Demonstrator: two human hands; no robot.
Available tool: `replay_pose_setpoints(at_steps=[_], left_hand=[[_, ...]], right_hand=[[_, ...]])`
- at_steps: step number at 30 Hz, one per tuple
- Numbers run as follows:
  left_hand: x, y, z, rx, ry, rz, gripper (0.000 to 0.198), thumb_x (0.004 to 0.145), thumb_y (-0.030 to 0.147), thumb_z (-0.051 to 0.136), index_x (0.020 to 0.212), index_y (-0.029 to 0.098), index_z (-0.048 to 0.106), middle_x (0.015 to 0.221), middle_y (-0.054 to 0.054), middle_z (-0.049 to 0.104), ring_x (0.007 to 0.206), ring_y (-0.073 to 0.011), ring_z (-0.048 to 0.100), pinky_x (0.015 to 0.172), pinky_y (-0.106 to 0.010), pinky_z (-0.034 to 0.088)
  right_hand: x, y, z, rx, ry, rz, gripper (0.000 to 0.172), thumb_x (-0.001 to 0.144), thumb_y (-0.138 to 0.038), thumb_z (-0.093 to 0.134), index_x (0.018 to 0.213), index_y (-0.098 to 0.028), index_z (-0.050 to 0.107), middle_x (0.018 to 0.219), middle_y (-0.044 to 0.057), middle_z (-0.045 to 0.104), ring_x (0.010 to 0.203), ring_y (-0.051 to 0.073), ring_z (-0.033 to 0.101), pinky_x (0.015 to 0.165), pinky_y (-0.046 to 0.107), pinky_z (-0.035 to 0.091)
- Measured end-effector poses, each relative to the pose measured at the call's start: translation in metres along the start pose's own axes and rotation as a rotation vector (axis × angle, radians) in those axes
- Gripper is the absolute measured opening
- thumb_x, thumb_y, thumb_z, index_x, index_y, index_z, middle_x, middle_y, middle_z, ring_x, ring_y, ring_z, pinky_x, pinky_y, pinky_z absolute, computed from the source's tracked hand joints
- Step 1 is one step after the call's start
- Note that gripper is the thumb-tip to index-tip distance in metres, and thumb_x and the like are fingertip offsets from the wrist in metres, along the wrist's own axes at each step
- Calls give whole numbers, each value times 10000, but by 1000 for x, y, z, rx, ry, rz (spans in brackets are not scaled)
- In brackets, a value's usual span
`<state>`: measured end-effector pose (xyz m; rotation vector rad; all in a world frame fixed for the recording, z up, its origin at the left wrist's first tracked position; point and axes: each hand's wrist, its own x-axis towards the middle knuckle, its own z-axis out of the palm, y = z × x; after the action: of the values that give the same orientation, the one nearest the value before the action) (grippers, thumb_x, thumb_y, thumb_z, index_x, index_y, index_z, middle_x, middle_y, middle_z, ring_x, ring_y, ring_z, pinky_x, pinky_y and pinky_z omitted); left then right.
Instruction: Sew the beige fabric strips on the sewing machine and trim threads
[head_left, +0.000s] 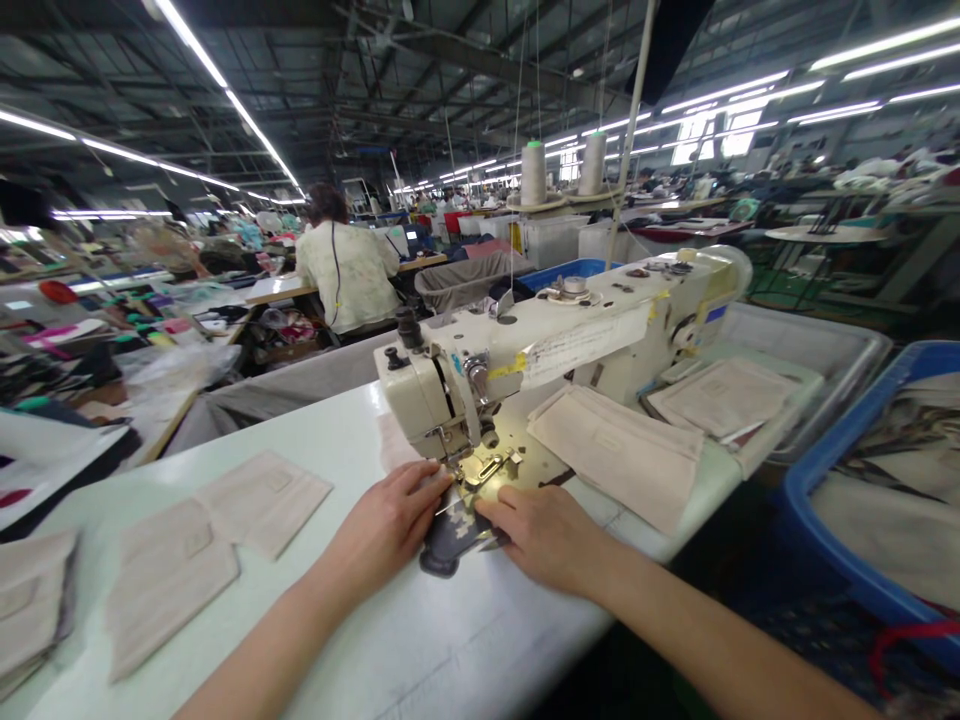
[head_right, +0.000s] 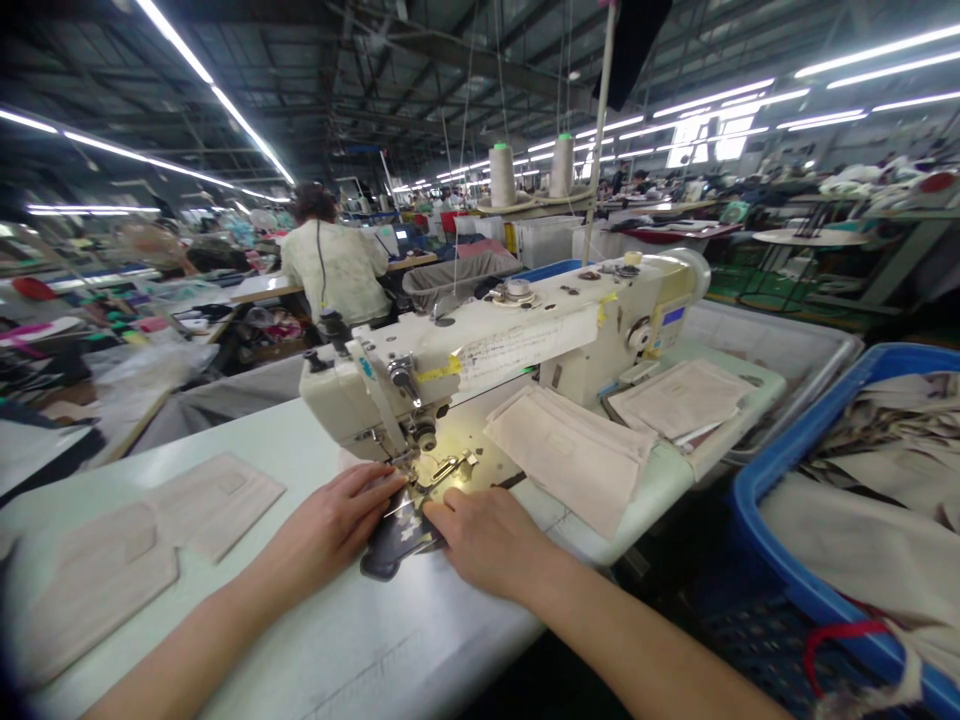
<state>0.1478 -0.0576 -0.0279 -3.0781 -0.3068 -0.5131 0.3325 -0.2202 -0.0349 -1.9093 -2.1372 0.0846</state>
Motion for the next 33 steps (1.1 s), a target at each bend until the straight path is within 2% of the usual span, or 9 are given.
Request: replay_pose_setpoints(at_steps=[4, 11, 21, 28, 31, 33], left_hand=[[-1, 1, 2, 5, 8, 4, 344, 987, 198, 412, 1239, 187, 646, 1217, -127, 651, 1091, -235, 637, 916, -381, 574], [-5, 0, 9, 21, -32, -20, 383, 969, 167, 406, 1299, 168, 599, 1260, -154, 611, 1119, -267, 612, 933, -438, 562], [-4, 7, 5, -5, -57, -51, 391, 950, 150, 409, 1284, 181, 610, 1269, -146, 609, 1144, -281, 598, 959, -433, 549], [-4, 8, 11, -12, 20, -202, 376, 1000, 280, 385, 1280, 169, 611, 1339, -148, 599, 1230, -290, 577, 1039, -454, 507], [-14, 16, 6, 13, -9, -194, 396, 994, 285, 401, 1318, 162, 594, 1378, -154, 582, 1270, -302, 553, 1067, -457, 486], [-28, 31, 1, 46, -45, -173, 406, 980, 285, 430, 1333, 161, 587, 1388, -162, 579, 1267, -317, 557, 1049, -461, 503]], right_hand=[[-1, 0, 1, 6, 12, 3, 280, 928, -225, 540, 1202, -207, 596, 966, 30, 656, 813, 211, 642, 609, 304, 393], [-2, 2, 4, 8, 10, 14, 305, 917, -216, 536, 1217, -214, 597, 957, 31, 656, 807, 209, 637, 609, 305, 380], [-4, 1, 8, 50, 35, 39, 336, 894, -195, 553, 1225, -206, 607, 985, 43, 674, 868, 225, 646, 666, 301, 399], [-2, -1, 7, 35, 52, 89, 299, 886, -170, 551, 1168, -218, 636, 968, 32, 684, 864, 227, 658, 686, 306, 408], [-12, -2, 9, 22, 52, 129, 284, 882, -131, 540, 1137, -194, 647, 944, 43, 687, 846, 231, 665, 688, 309, 407], [-24, -2, 11, 27, 52, 160, 302, 888, -116, 533, 1159, -195, 641, 943, 41, 691, 844, 227, 667, 694, 306, 406]])
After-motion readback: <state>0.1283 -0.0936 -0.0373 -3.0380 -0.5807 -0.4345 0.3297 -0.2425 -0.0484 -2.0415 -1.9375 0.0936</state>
